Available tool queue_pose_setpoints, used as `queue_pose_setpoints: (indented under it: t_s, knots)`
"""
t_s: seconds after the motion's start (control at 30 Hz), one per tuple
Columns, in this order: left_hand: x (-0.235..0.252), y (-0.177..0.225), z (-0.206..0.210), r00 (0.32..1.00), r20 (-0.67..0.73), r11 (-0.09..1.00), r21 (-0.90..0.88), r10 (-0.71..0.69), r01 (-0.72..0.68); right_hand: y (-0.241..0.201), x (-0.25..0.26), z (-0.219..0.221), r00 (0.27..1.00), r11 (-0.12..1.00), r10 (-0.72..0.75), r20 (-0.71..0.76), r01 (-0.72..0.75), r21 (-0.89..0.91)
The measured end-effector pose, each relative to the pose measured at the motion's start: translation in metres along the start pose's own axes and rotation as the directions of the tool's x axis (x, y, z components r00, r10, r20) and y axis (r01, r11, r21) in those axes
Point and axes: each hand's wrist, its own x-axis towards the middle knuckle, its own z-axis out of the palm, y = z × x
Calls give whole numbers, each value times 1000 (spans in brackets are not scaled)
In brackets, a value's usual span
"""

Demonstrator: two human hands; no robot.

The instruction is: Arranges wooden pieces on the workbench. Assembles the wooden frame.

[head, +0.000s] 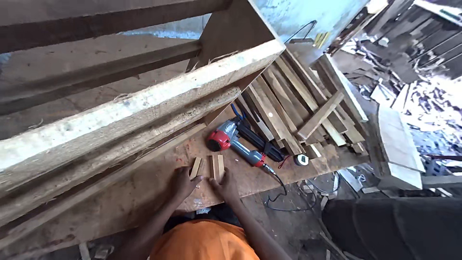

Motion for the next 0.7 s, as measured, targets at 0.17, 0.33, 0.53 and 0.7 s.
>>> queue_pose_setpoints:
  t_s: [0.17,0.33,0.53,0.7]
  knots:
    - [8,-3,-1,1000,20,999,-40,-6,7,7,20,-16,995,957,23,100,-51,287]
    - [4,-3,4,998,-47,981,-191,-46,36,26,33,-57,870,307,20,493,-474,825]
    - [-7,47,30,975,-155,987,-20,-158,157,48,54,-82,814,283,7,581,-558,780]
    - [-8,52,45,948,-266,956,182,-176,229,65,72,-93,906,935,-263,332,154,320]
